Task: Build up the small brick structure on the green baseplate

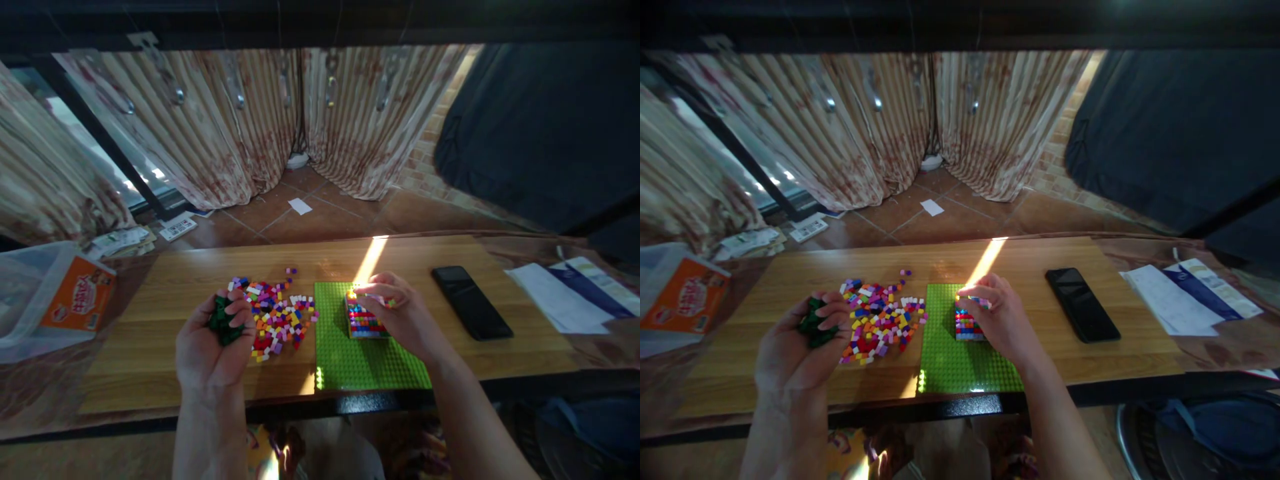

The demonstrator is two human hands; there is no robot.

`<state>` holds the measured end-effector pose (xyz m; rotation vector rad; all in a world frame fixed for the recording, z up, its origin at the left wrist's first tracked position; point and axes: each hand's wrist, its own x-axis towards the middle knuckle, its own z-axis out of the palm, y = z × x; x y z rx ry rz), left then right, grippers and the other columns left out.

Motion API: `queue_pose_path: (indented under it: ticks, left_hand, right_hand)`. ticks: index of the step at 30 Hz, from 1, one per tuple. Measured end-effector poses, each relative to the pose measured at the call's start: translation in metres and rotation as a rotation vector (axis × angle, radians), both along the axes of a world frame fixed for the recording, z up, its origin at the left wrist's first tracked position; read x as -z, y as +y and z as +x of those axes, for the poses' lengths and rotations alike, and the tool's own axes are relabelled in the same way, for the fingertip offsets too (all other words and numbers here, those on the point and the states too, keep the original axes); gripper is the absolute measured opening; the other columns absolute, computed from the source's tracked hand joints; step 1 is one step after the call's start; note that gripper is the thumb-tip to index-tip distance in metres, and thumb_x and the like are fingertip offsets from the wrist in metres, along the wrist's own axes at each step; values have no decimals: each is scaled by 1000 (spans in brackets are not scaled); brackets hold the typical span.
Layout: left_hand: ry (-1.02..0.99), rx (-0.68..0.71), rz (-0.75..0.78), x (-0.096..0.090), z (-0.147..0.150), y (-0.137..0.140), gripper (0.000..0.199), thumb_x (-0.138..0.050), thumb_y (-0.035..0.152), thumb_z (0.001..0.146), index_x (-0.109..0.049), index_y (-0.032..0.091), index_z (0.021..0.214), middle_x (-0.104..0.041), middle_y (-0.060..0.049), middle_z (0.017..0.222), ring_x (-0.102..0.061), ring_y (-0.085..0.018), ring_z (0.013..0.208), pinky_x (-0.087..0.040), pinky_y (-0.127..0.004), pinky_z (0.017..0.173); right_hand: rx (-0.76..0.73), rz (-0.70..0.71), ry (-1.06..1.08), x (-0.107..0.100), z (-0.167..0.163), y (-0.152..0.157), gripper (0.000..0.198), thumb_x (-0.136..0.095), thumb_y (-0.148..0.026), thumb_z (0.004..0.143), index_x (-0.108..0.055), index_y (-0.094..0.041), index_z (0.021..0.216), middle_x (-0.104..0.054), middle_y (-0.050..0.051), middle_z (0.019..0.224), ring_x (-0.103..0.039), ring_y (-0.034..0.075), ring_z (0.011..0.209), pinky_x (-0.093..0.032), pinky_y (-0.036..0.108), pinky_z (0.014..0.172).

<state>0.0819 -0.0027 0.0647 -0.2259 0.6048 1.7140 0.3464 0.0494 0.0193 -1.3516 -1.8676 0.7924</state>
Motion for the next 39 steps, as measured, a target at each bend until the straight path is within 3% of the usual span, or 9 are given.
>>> queue_pose_path:
  ticks: [3,6,12,17,26,34,39]
  left_hand:
    - [-8,-5,-6,0,-1,0,16,-36,7,81,-51,12,78,-52,-4,69,-48,-7,51,-38,-15,41]
    - [-16,-14,-9,0,-2,-1,16,-36,8,82,-51,12,76,-51,-4,68,-48,-7,51,-37,-15,41]
    - [-23,-9,5,2,-3,-1,17,-36,8,81,-52,10,77,-51,-4,69,-48,-7,52,-38,-15,41]
    - [-21,-11,-3,1,-2,-1,19,-35,8,82,-52,11,75,-51,-4,70,-47,-7,52,-37,-14,41]
    - [-54,-14,-9,2,-4,-1,22,-34,10,85,-53,11,74,-50,-4,68,-46,-7,51,-36,-14,41]
    - [-82,-15,-16,3,-5,-1,22,-35,12,86,-54,10,76,-51,-4,68,-46,-6,50,-36,-14,40]
    - [-72,-14,-17,4,-6,-1,23,-34,12,87,-54,10,76,-51,-4,69,-46,-6,50,-36,-14,39]
  right_hand:
    - [-27,77,-95,9,-5,-3,12,-64,-34,80,-75,-31,84,-60,5,112,-49,24,111,-42,41,94]
    - [21,100,-95,23,-7,-1,11,-67,-33,77,-75,-31,84,-55,4,124,-41,26,121,-37,45,101]
    - [127,-21,60,36,-4,6,11,-70,-38,72,-76,-31,78,-58,5,121,-46,26,119,-36,48,100]
    - [112,-171,200,37,-3,8,17,-73,-41,66,-76,-28,78,-58,6,123,-53,27,113,-46,45,87]
    - [150,8,91,24,-2,2,10,-72,-38,68,-75,-29,72,-62,5,114,-54,26,107,-44,44,88]
    - [142,-56,89,35,-4,9,17,-73,-41,65,-76,-28,75,-60,7,123,-49,30,117,-39,51,96]
    - [124,-225,236,36,-2,10,20,-74,-40,62,-76,-26,77,-55,7,130,-52,29,116,-46,46,91]
